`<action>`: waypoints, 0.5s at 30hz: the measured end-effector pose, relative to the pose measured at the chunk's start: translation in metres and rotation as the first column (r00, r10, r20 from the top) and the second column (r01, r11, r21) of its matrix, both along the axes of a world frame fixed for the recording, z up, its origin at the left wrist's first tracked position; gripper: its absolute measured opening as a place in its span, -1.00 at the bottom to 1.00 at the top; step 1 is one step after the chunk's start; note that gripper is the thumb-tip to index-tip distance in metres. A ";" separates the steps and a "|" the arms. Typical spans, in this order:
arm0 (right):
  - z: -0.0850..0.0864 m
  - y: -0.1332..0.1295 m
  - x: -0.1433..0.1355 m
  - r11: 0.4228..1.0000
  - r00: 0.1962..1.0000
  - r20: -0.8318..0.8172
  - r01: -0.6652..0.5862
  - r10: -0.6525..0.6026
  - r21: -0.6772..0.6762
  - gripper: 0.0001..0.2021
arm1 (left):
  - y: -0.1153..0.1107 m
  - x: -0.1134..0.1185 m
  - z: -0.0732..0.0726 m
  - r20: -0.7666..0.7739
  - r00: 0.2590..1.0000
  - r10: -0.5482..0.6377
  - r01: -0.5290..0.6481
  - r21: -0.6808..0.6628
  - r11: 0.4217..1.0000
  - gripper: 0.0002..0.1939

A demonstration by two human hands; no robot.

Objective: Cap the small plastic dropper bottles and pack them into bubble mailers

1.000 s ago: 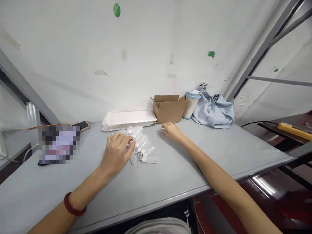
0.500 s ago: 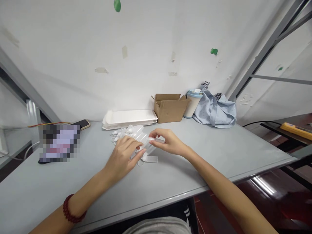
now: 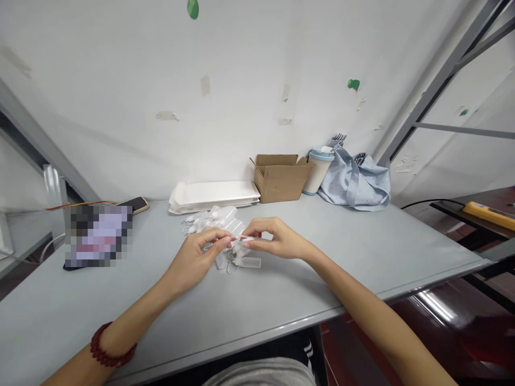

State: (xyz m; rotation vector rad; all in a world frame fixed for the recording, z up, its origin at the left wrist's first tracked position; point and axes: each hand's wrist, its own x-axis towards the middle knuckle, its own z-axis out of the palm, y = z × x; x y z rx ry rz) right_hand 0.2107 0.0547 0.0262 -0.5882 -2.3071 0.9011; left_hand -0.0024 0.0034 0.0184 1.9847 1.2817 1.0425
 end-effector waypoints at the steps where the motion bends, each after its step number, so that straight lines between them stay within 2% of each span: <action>1: 0.000 -0.001 -0.001 1.000 1.000 -0.006 -0.006 0.006 -0.016 -0.78 | 0.000 0.001 0.000 0.010 1.000 -0.011 0.011 -0.031 0.999 -0.72; 6: -0.002 -0.004 -0.003 0.998 1.000 -0.026 -0.018 0.016 -0.054 -0.82 | -0.002 0.005 -0.001 0.050 0.998 -0.037 0.042 -0.120 0.992 -0.71; 15: -0.002 -0.007 -0.004 0.996 0.999 -0.041 0.001 -0.005 -0.093 -0.83 | 0.000 0.005 0.000 0.060 0.997 -0.040 0.048 -0.137 0.989 -0.70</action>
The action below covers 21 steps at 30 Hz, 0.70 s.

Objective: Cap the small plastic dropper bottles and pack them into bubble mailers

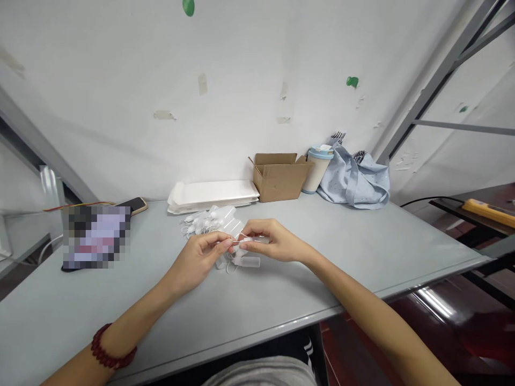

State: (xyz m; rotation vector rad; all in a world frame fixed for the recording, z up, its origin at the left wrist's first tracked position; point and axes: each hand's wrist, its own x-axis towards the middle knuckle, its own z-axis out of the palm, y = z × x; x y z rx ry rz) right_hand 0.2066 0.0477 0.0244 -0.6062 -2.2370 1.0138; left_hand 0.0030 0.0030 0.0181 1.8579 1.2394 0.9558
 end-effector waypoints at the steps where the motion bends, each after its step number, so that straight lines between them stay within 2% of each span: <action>1: 0.000 0.000 0.000 1.000 1.000 -0.002 -0.004 0.004 0.004 -0.83 | 0.000 0.000 0.000 0.003 1.000 -0.001 0.001 -0.002 1.000 -0.70; 9: -0.001 0.001 -0.001 1.000 1.000 0.002 -0.008 0.008 0.008 -0.81 | -0.001 0.001 0.001 0.028 1.000 -0.012 0.010 0.043 0.999 -0.71; 13: -0.001 0.001 -0.002 0.999 1.000 0.024 0.001 -0.002 0.053 -0.78 | -0.001 0.003 0.001 0.004 1.000 0.005 -0.005 0.079 0.997 -0.70; 17: -0.003 0.000 -0.004 0.998 0.999 0.027 0.018 -0.020 0.061 -0.75 | -0.004 0.006 -0.002 -0.049 0.998 0.044 -0.036 0.163 0.986 -0.70; 21: -0.005 -0.003 -0.006 0.999 0.999 0.002 0.034 -0.034 0.032 -0.78 | -0.008 0.009 -0.010 -0.087 0.992 0.086 -0.056 0.303 0.951 -0.74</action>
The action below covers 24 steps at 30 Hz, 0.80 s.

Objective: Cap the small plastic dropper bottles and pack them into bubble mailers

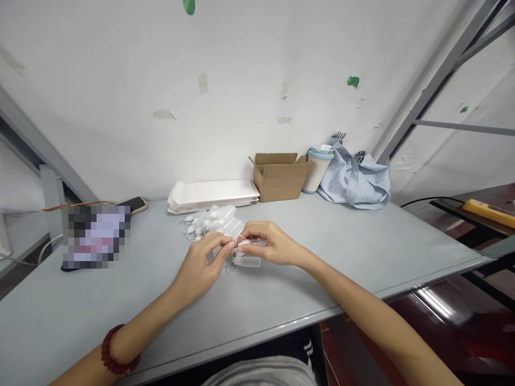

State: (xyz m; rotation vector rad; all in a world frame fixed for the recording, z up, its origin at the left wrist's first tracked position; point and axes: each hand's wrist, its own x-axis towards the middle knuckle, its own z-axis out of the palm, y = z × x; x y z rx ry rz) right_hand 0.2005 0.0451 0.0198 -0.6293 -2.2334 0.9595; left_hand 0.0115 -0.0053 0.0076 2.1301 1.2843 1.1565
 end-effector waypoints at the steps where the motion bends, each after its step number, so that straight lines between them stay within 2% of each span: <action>1: 0.000 -0.001 0.000 1.000 1.000 -0.008 0.001 -0.001 -0.011 -0.78 | -0.001 0.000 -0.002 -0.004 1.000 -0.004 0.004 0.038 0.999 -0.75; 5: -0.001 -0.004 -0.002 0.997 1.000 -0.021 0.005 -0.007 -0.077 -0.78 | -0.002 0.001 -0.007 -0.032 0.999 -0.033 0.037 0.144 0.989 -0.79; 8: 0.000 -0.003 -0.002 0.989 0.999 -0.050 -0.010 0.003 -0.150 -0.76 | -0.001 0.000 -0.005 -0.083 0.996 -0.035 0.053 0.232 0.971 -0.81; 10: 0.001 -0.001 -0.001 0.988 0.997 -0.072 -0.015 0.004 -0.152 -0.74 | 0.000 -0.003 -0.002 -0.125 0.992 -0.013 0.054 0.325 0.944 -0.83; 15: 0.005 0.007 0.006 0.996 0.996 0.004 0.090 -0.090 0.013 -0.78 | 0.005 -0.012 0.004 -0.173 0.979 0.108 -0.007 0.501 0.865 -0.87; 20: -0.003 0.009 0.006 0.973 0.989 -0.021 0.147 -0.145 0.180 -0.79 | 0.006 -0.014 0.000 -0.148 0.985 0.086 -0.002 0.490 0.872 -0.87; 24: -0.012 0.008 0.003 0.960 0.988 -0.082 0.145 -0.129 0.239 -0.84 | 0.004 -0.010 -0.006 -0.157 0.985 0.064 0.021 0.483 0.876 -0.85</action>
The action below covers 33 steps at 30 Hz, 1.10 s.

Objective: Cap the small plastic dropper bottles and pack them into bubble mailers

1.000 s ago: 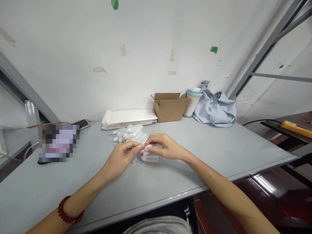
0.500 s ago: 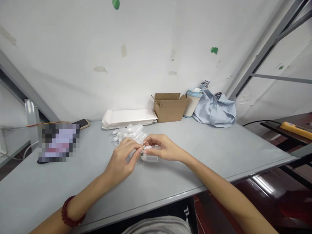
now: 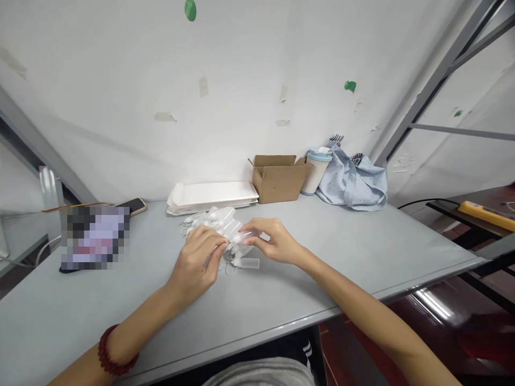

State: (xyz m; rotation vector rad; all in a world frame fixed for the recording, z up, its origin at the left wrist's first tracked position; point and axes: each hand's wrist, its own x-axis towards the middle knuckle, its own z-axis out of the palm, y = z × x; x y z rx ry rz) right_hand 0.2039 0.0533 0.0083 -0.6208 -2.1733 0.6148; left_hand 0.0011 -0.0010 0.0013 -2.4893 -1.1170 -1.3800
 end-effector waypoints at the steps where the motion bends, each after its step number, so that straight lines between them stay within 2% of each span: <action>1: -0.001 0.000 -0.001 1.000 1.000 -0.005 -0.003 0.003 0.005 -0.85 | 0.000 0.001 -0.001 -0.002 1.000 0.002 -0.002 -0.001 1.000 -0.84; 11: -0.007 -0.001 -0.004 1.000 1.000 -0.012 -0.005 0.005 -0.004 -0.86 | 0.001 0.003 -0.004 -0.019 0.998 0.054 -0.052 0.092 0.994 -0.83; 15: -0.009 0.004 -0.005 1.000 1.000 0.011 0.004 -0.004 0.001 -0.85 | 0.007 -0.001 -0.006 -0.123 0.986 0.111 -0.097 0.116 0.989 -0.83; 19: -0.011 0.013 -0.003 0.998 0.999 0.031 0.016 -0.018 0.064 -0.79 | 0.016 -0.009 -0.002 -0.256 0.951 0.174 -0.144 0.132 0.981 -0.83; 23: -0.019 0.027 -0.001 0.989 0.997 0.016 0.076 -0.079 0.125 -0.78 | 0.022 -0.019 0.000 -0.296 0.926 0.233 -0.210 0.108 0.972 -0.85; 29: -0.037 0.051 -0.014 0.966 0.981 -0.009 0.191 -0.193 0.175 -0.80 | 0.026 -0.025 -0.003 -0.255 0.930 0.264 -0.253 0.074 0.965 -0.85; 33: -0.043 0.052 -0.021 0.974 0.993 0.038 0.104 -0.113 0.203 -0.60 | 0.025 -0.022 -0.004 -0.258 0.929 0.267 -0.257 0.072 0.964 -0.83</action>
